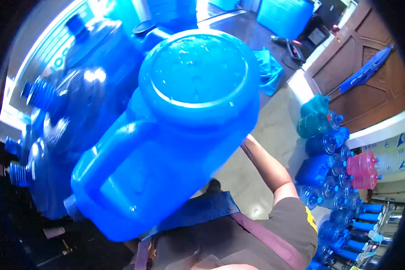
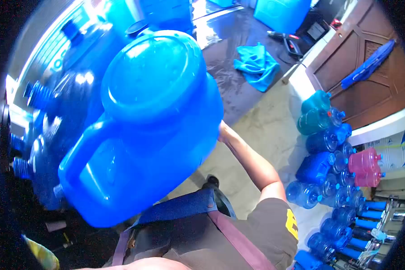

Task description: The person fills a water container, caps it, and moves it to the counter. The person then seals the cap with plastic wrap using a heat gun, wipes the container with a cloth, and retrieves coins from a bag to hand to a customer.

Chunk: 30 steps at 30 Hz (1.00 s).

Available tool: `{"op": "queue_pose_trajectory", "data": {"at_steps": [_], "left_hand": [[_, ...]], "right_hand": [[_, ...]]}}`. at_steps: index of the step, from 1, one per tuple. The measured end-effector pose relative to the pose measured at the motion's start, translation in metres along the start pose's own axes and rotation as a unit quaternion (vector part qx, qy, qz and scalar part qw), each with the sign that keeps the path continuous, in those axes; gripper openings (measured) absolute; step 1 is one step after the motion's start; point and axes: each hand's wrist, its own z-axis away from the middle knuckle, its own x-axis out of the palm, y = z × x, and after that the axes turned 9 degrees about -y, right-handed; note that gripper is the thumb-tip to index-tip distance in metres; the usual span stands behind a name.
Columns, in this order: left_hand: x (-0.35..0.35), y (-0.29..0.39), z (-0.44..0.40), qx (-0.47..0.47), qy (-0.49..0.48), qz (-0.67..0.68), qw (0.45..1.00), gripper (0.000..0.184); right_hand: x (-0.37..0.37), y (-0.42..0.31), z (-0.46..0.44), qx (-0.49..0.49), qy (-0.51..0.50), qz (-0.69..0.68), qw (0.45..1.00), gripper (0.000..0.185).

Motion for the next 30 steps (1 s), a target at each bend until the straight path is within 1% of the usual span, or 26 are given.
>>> {"op": "queue_pose_trajectory", "data": {"at_steps": [3,6,8,10,11,12,13,14,16,17,19,20,21,24,25,27,30], "left_hand": [[0.077,-0.003,-0.035,0.063,-0.053,0.052,0.995,0.054],[0.153,-0.006,-0.078,0.167,-0.061,0.116,0.977,0.054],[0.200,-0.005,-0.109,0.222,-0.016,0.135,0.966,0.054],[0.249,0.010,-0.139,0.230,0.050,0.158,0.959,0.054],[0.280,0.035,-0.143,0.196,0.082,0.238,0.948,0.054],[0.303,0.049,-0.153,0.160,0.113,0.319,0.927,0.055],[0.316,0.043,-0.168,0.189,0.124,0.230,0.947,0.052],[0.325,0.028,-0.182,0.212,0.134,0.137,0.958,0.050],[0.348,0.004,-0.199,0.243,0.150,0.056,0.957,0.050],[0.362,-0.003,-0.211,0.262,0.158,0.071,0.949,0.051],[0.398,0.012,-0.229,0.272,0.143,0.132,0.942,0.054],[0.416,0.043,-0.233,0.264,0.123,0.176,0.940,0.056],[0.433,0.059,-0.241,0.254,0.105,0.219,0.936,0.057],[0.464,0.051,-0.278,0.276,0.091,0.160,0.944,0.056],[0.480,0.054,-0.293,0.267,0.089,0.182,0.942,0.053],[0.500,0.063,-0.317,0.247,0.086,0.213,0.941,0.049],[0.530,0.087,-0.365,0.287,0.106,0.132,0.943,0.048]], "right_hand": [[-0.071,0.026,-0.005,-0.006,0.075,0.183,0.980,0.072],[-0.159,0.059,-0.017,0.062,0.185,0.343,0.919,0.077],[-0.222,0.084,-0.027,0.129,0.251,0.412,0.866,0.080],[-0.278,0.115,-0.039,0.185,0.295,0.446,0.825,0.084],[-0.303,0.151,-0.047,0.195,0.303,0.447,0.819,0.085],[-0.317,0.217,-0.080,0.214,0.336,0.498,0.770,0.081],[-0.331,0.279,-0.112,0.236,0.369,0.543,0.717,0.077],[-0.328,0.275,-0.111,0.235,0.383,0.529,0.720,0.076],[-0.334,0.254,-0.106,0.216,0.398,0.509,0.733,0.073],[-0.345,0.240,-0.101,0.206,0.406,0.498,0.738,0.072],[-0.395,0.207,-0.090,0.179,0.426,0.467,0.754,0.070],[-0.426,0.191,-0.087,0.164,0.441,0.449,0.760,0.069],[-0.457,0.177,-0.086,0.149,0.456,0.429,0.765,0.068],[-0.536,0.152,-0.091,0.100,0.490,0.346,0.794,0.065],[-0.558,0.145,-0.095,0.083,0.501,0.308,0.804,0.064],[-0.587,0.135,-0.102,0.039,0.513,0.195,0.835,0.062],[-0.620,0.126,-0.111,-0.076,0.498,0.002,0.864,0.059]]}}
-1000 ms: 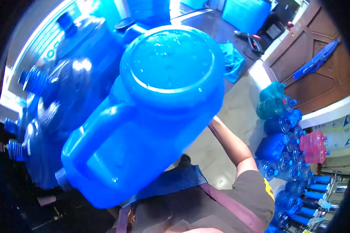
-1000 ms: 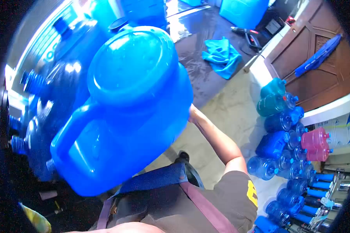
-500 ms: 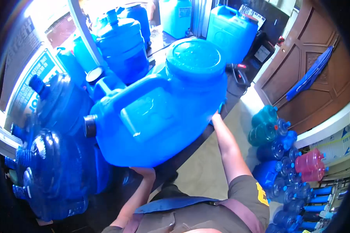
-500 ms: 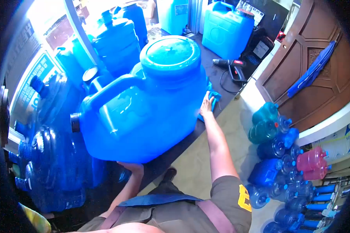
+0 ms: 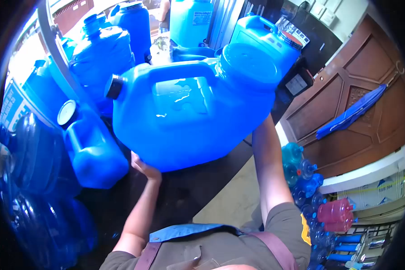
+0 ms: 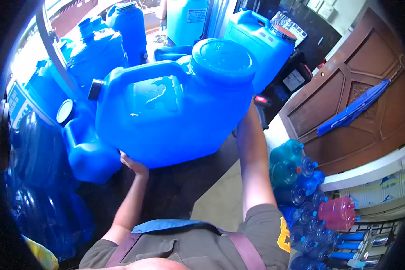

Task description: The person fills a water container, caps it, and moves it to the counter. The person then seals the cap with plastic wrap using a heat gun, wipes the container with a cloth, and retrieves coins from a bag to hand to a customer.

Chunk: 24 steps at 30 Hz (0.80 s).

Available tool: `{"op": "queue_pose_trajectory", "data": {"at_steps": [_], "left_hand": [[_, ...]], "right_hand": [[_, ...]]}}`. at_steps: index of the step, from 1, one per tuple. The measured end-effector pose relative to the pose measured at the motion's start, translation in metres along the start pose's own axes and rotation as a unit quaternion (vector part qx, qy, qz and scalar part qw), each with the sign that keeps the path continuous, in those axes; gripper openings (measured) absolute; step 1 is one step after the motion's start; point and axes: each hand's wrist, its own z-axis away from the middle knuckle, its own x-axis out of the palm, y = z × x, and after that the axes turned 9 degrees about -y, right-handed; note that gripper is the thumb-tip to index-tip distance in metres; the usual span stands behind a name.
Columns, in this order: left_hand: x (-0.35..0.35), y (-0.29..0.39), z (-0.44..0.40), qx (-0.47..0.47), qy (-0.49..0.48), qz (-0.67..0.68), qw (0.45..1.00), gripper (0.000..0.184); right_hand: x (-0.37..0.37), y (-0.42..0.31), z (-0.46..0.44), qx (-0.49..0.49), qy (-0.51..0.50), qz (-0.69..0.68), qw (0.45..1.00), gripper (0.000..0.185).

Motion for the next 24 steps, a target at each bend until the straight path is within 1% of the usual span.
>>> {"op": "queue_pose_trajectory", "data": {"at_steps": [2,3,5,6,7,8,9,10,11,12,13,14,15,16,17,18,19,20,21,22,23,24], "left_hand": [[0.031,-0.012,-0.041,0.000,-0.007,0.060,0.998,0.047],[0.037,-0.027,-0.061,0.035,-0.017,-0.045,0.998,0.044],[0.048,-0.078,-0.111,0.046,-0.091,-0.001,0.995,0.038],[0.061,-0.098,-0.137,0.145,-0.095,-0.105,0.979,0.036],[0.071,-0.129,-0.168,0.381,-0.064,-0.344,0.856,0.035],[0.089,-0.126,-0.176,0.289,-0.121,-0.242,0.918,0.031],[0.097,-0.157,-0.198,0.330,-0.143,-0.274,0.892,0.029],[0.108,-0.183,-0.211,0.229,-0.139,-0.382,0.884,0.034],[0.117,-0.175,-0.200,0.175,-0.176,-0.331,0.910,0.035],[0.127,-0.174,-0.189,0.121,-0.207,-0.278,0.930,0.037],[0.140,-0.165,-0.178,0.067,-0.234,-0.223,0.944,0.039],[0.145,-0.151,-0.161,-0.113,-0.261,-0.055,0.957,0.049],[0.155,-0.132,-0.130,-0.180,-0.258,0.068,0.947,0.054],[0.155,-0.114,-0.103,-0.244,-0.248,0.190,0.918,0.062],[0.132,-0.124,-0.074,-0.200,-0.301,0.076,0.929,0.076],[0.121,-0.095,-0.035,-0.298,-0.337,0.155,0.880,0.081],[0.109,-0.061,-0.001,-0.428,-0.367,0.112,0.818,0.089],[0.089,-0.030,0.024,-0.467,-0.409,0.006,0.784,0.087],[0.069,0.000,0.050,-0.496,-0.457,-0.093,0.732,0.086],[0.048,0.023,0.059,-0.491,-0.486,-0.129,0.711,0.068],[0.033,0.036,0.070,-0.468,-0.446,-0.066,0.760,0.048],[0.017,0.039,0.080,-0.461,-0.423,-0.092,0.775,0.037]], "right_hand": [[-0.002,-0.020,-0.008,-0.016,-0.022,-0.131,0.991,0.058],[-0.003,-0.030,-0.007,-0.027,-0.034,-0.182,0.982,0.057],[-0.004,-0.057,0.004,-0.045,-0.057,-0.271,0.960,0.056],[-0.002,-0.069,0.013,-0.054,-0.064,-0.304,0.949,0.056],[0.002,-0.082,0.023,-0.063,-0.070,-0.327,0.940,0.055],[0.007,-0.090,0.035,-0.069,-0.073,-0.347,0.932,0.055],[0.015,-0.096,0.049,-0.073,-0.066,-0.359,0.928,0.055],[0.024,-0.096,0.066,-0.074,-0.039,-0.349,0.934,0.055],[0.036,-0.089,0.086,-0.074,-0.009,-0.331,0.941,0.054],[0.048,-0.076,0.104,-0.068,0.053,-0.283,0.955,0.053],[0.056,-0.070,0.124,-0.072,0.042,-0.229,0.970,0.050],[0.064,-0.068,0.154,-0.076,0.029,-0.175,0.981,0.047],[0.074,-0.068,0.187,-0.079,0.015,-0.122,0.989,0.044],[0.087,-0.066,0.220,-0.082,-0.002,-0.069,0.994,0.041],[0.103,-0.053,0.253,-0.055,-0.046,-0.034,0.997,0.041],[0.119,-0.040,0.286,-0.031,-0.092,0.004,0.995,0.041],[0.118,-0.053,0.311,-0.034,-0.167,-0.002,0.985,0.043],[0.117,-0.065,0.337,-0.035,-0.241,-0.008,0.970,0.045],[0.108,-0.068,0.346,-0.040,-0.358,-0.011,0.933,0.049],[0.085,-0.089,0.334,-0.006,-0.506,0.043,0.861,0.053],[0.062,-0.111,0.318,0.029,-0.635,0.100,0.766,0.056],[0.051,-0.113,0.295,-0.025,-0.694,0.015,0.719,0.058]]}}
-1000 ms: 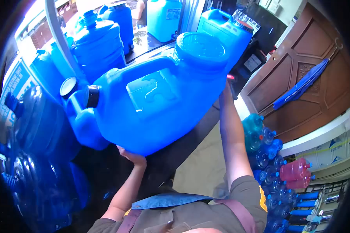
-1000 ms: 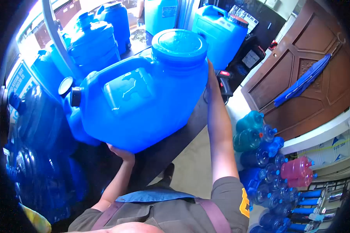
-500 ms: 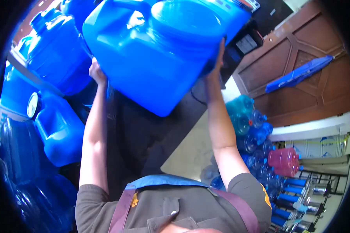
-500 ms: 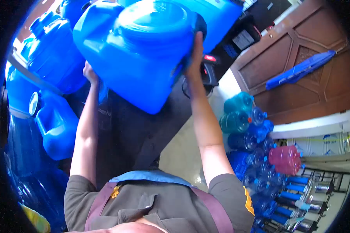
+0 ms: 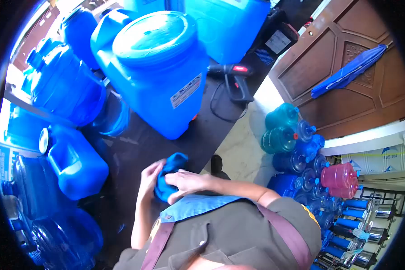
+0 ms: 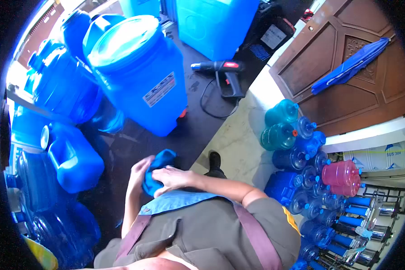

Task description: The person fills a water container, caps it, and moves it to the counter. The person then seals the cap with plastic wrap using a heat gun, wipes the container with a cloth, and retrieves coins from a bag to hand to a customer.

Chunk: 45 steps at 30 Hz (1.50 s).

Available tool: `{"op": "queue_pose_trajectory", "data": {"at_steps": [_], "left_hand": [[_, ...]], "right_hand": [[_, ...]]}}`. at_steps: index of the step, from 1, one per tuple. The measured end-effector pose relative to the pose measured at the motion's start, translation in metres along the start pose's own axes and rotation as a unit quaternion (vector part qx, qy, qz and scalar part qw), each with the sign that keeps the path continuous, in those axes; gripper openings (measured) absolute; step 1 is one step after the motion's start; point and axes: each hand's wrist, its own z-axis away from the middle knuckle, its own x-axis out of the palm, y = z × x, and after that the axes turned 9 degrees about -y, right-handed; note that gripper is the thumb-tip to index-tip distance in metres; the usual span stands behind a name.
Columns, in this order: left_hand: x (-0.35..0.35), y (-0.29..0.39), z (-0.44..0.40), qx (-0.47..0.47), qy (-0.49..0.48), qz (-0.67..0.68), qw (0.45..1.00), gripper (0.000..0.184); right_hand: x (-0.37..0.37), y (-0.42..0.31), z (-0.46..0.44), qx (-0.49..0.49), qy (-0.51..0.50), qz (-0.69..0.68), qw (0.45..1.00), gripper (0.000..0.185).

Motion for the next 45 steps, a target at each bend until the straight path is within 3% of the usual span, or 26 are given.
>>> {"op": "queue_pose_trajectory", "data": {"at_steps": [1,3,4,5,6,7,8,9,10,11,12,15,18,21,23,24,25,27,29,33,34,37,39,41,44,45], "left_hand": [[0.000,-0.002,0.011,-0.019,0.025,0.025,0.999,0.034],[-0.001,0.019,0.021,0.184,0.183,-0.087,0.962,0.033],[-0.009,0.045,0.028,0.232,0.180,-0.092,0.952,0.039],[-0.025,0.031,0.027,0.371,0.271,-0.022,0.888,0.049],[0.009,0.077,0.027,0.333,0.352,0.243,0.840,0.057],[0.084,0.154,0.013,0.417,0.379,0.387,0.730,0.058],[0.078,0.146,-0.001,0.541,0.214,0.345,0.736,0.057],[0.073,0.138,-0.014,0.619,0.021,0.301,0.725,0.056],[0.049,0.093,-0.053,0.651,0.177,0.105,0.731,0.055],[0.026,0.049,-0.093,0.550,0.463,-0.168,0.675,0.055],[0.003,0.005,-0.132,0.437,0.648,-0.280,0.557,0.054],[0.050,0.017,-0.138,0.314,0.722,-0.235,0.570,0.052],[0.091,0.030,-0.130,0.187,0.787,-0.182,0.559,0.051],[0.074,0.017,-0.096,0.036,0.726,-0.259,0.636,0.050],[0.052,0.013,-0.076,0.004,0.774,-0.260,0.577,0.049],[0.038,0.012,-0.066,0.015,0.756,-0.286,0.589,0.048],[0.004,-0.010,-0.051,0.015,0.696,-0.297,0.653,0.058],[0.007,-0.002,-0.049,-0.300,0.584,-0.385,0.649,0.075],[0.027,0.004,-0.044,-0.254,0.578,-0.362,0.686,0.090],[0.096,0.025,-0.038,-0.132,0.543,-0.313,0.768,0.076],[0.087,0.002,-0.029,-0.069,0.515,-0.252,0.817,0.064],[0.128,0.004,-0.036,0.051,0.538,-0.076,0.838,0.056],[0.153,0.014,-0.041,0.037,0.532,-0.127,0.836,0.039],[0.200,0.067,-0.060,-0.075,0.488,-0.147,0.857,0.031],[0.242,0.099,-0.087,-0.018,0.336,-0.062,0.940,0.027],[0.253,0.109,-0.099,0.015,0.291,-0.066,0.954,0.027]], "right_hand": [[-0.025,0.002,0.013,-0.095,-0.073,-0.023,0.993,0.060],[-0.076,0.004,0.054,-0.217,0.019,-0.084,0.972,0.052],[-0.114,0.011,0.081,-0.188,0.077,-0.061,0.977,0.044],[-0.150,0.019,0.114,-0.042,0.153,-0.112,0.981,0.036],[-0.187,0.048,0.140,0.011,0.259,-0.111,0.959,0.031],[-0.227,0.083,0.165,0.073,0.345,0.000,0.936,0.026],[-0.267,0.109,0.193,0.129,0.417,0.064,0.898,0.025],[-0.307,0.166,0.214,0.084,0.508,0.051,0.856,0.025],[-0.346,0.208,0.233,0.056,0.581,0.035,0.811,0.024],[-0.381,0.236,0.252,0.092,0.632,0.049,0.768,0.023],[-0.410,0.248,0.264,0.118,0.680,0.091,0.718,0.021],[-0.496,0.315,0.281,0.171,0.648,0.184,0.719,0.022],[-0.570,0.345,0.273,0.127,0.582,0.317,0.738,0.023],[-0.661,0.452,0.239,0.117,0.561,0.537,0.618,0.022],[-0.679,0.451,0.221,0.154,0.549,0.513,0.642,0.021],[-0.676,0.438,0.213,0.180,0.545,0.481,0.663,0.021],[-0.676,0.427,0.207,0.204,0.544,0.451,0.677,0.021],[-0.677,0.417,0.199,0.233,0.543,0.410,0.695,0.021],[-0.681,0.412,0.200,0.240,0.554,0.374,0.704,0.021],[-0.692,0.403,0.208,0.214,0.598,0.285,0.718,0.022],[-0.693,0.401,0.209,0.202,0.612,0.257,0.720,0.022],[-0.697,0.391,0.210,0.126,0.662,0.146,0.724,0.023],[-0.693,0.381,0.209,0.017,0.687,0.029,0.726,0.024],[-0.681,0.366,0.218,-0.086,0.686,-0.087,0.717,0.024],[-0.632,0.322,0.255,-0.158,0.626,-0.227,0.729,0.025],[-0.598,0.290,0.276,-0.099,0.603,-0.244,0.753,0.027]]}}
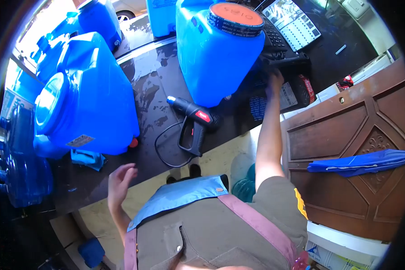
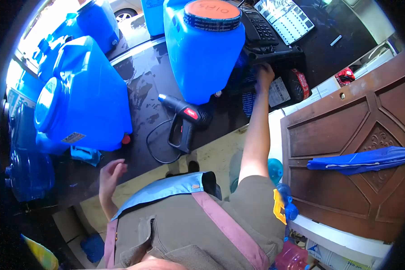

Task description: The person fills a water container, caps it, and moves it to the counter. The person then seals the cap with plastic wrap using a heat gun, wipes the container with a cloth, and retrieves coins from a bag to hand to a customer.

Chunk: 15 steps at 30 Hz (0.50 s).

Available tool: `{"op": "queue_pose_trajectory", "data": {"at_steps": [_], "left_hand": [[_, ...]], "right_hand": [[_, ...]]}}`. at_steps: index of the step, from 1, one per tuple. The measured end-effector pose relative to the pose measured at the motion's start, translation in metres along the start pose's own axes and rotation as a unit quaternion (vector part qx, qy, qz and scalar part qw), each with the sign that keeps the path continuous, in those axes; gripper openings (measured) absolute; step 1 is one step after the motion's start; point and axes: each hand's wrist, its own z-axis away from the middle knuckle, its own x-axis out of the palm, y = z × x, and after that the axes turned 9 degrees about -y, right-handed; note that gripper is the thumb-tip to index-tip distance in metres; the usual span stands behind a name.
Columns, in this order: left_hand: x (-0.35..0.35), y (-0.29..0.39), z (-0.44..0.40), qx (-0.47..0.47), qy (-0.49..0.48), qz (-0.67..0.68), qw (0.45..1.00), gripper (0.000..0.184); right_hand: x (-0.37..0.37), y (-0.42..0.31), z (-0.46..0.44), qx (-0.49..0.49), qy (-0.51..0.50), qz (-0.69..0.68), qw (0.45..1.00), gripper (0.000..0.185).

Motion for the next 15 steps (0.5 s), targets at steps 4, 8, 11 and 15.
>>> {"op": "queue_pose_trajectory", "data": {"at_steps": [4,8,11,15], "left_hand": [[0.039,0.021,-0.027,0.114,-0.180,0.094,0.973,0.027],[0.072,0.046,-0.058,0.192,-0.202,0.104,0.955,0.034],[0.085,0.078,-0.071,0.316,-0.121,0.001,0.941,0.061],[0.090,0.077,-0.087,0.293,-0.106,0.088,0.946,0.081]], "right_hand": [[-0.011,0.006,0.098,-0.003,0.076,-0.071,0.995,0.034],[0.062,-0.035,0.199,0.074,-0.090,-0.145,0.983,0.034],[0.113,-0.053,0.237,0.062,-0.182,-0.125,0.973,0.040],[0.168,-0.058,0.273,0.031,-0.252,-0.049,0.966,0.036]]}}
